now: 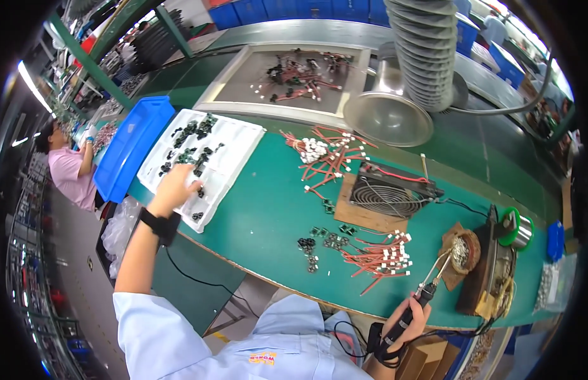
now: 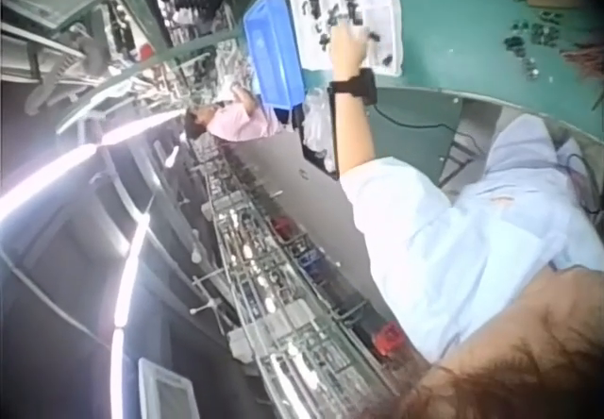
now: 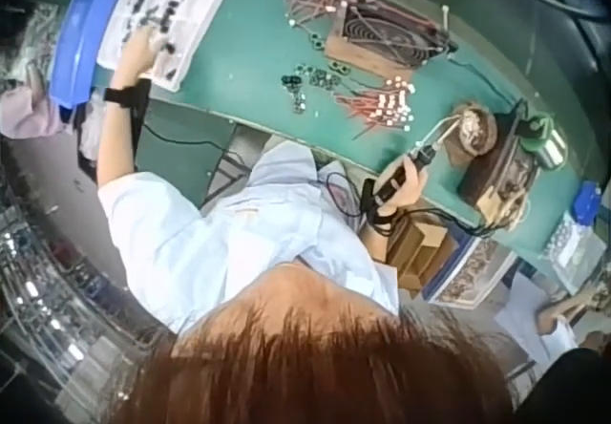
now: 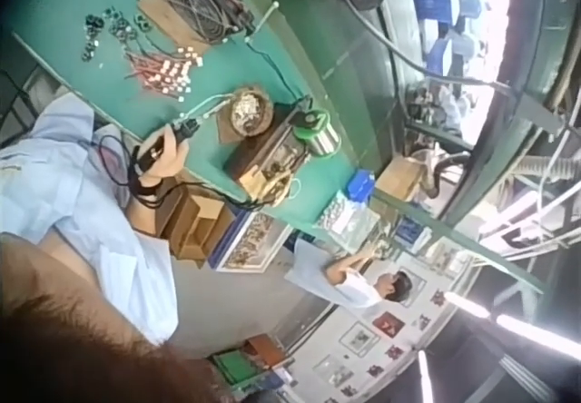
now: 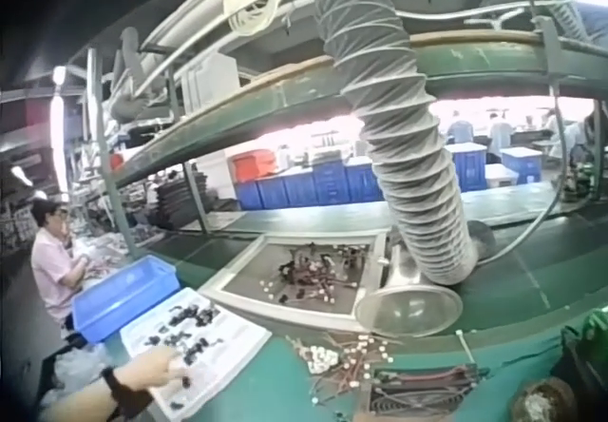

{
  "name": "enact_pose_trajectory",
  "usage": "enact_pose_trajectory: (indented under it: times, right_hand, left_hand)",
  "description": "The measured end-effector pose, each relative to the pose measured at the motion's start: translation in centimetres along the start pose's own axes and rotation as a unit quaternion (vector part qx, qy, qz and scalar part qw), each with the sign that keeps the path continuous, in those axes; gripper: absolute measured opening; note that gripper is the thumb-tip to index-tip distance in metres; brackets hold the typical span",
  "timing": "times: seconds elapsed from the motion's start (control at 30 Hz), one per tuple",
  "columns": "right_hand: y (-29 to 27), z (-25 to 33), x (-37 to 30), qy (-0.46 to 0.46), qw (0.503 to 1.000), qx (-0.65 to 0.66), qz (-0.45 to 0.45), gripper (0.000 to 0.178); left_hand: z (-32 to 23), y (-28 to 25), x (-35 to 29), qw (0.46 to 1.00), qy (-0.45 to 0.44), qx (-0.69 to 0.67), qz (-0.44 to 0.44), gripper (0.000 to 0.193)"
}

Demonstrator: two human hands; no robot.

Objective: The person picks up a circuit board and a wire, joins them using a soldering iron, and places the assembled unit on the table. This process is repeated multiple times, with the person occasionally retrieving more circuit boards from a tray.

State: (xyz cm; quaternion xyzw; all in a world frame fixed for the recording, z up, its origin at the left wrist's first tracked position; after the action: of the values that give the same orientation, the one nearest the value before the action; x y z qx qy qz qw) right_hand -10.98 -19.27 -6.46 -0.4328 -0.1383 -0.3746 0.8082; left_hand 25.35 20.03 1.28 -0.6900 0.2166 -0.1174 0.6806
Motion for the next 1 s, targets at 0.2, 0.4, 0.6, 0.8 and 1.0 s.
enact_pose_trajectory:
  times: [0.2,0.4,0.6,0.8,1.0]
  right_hand:
    - [0.3,-0.5,-0.2,0.014,1.0,-0.014,0.015,0.024]
    - [0.3,-0.3,-0.1,0.037,0.999,-0.007,0.025,0.023]
    - [0.5,-0.4,-0.4,0.041,0.999,0.007,0.009,0.024]
    - [0.7,-0.6,-0.4,0.041,0.999,0.002,0.01,0.023]
    - [0.5,0.1,-0.1,0.036,0.999,-0.02,0.01,0.021]
  left_hand:
    - [10.2,0.0,-0.1,0.937,-0.293,-0.173,0.076,0.055]
    - [8.7,0.8,4.0,0.909,-0.375,-0.138,0.122,0.078]
    - [8.7,2.1,6.8,0.901,-0.407,-0.145,0.035,0.089]
    - [6.2,2.7,7.3,0.89,-0.427,-0.158,-0.017,0.086]
    - [7.0,3.6,8.1,0.897,-0.405,-0.147,-0.095,0.073]
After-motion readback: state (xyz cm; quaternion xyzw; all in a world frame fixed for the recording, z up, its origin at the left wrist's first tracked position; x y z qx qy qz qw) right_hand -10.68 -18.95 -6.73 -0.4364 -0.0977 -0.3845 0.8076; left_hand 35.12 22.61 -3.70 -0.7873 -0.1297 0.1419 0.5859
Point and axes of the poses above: each hand's wrist, its own x-axis towards the middle knuckle, its own y-axis out of the palm, z = x × y, the point moved 2 cm from there along x, towards the middle knuckle, and after that the axes turned 14 degrees about z, right-handed, at the moved point
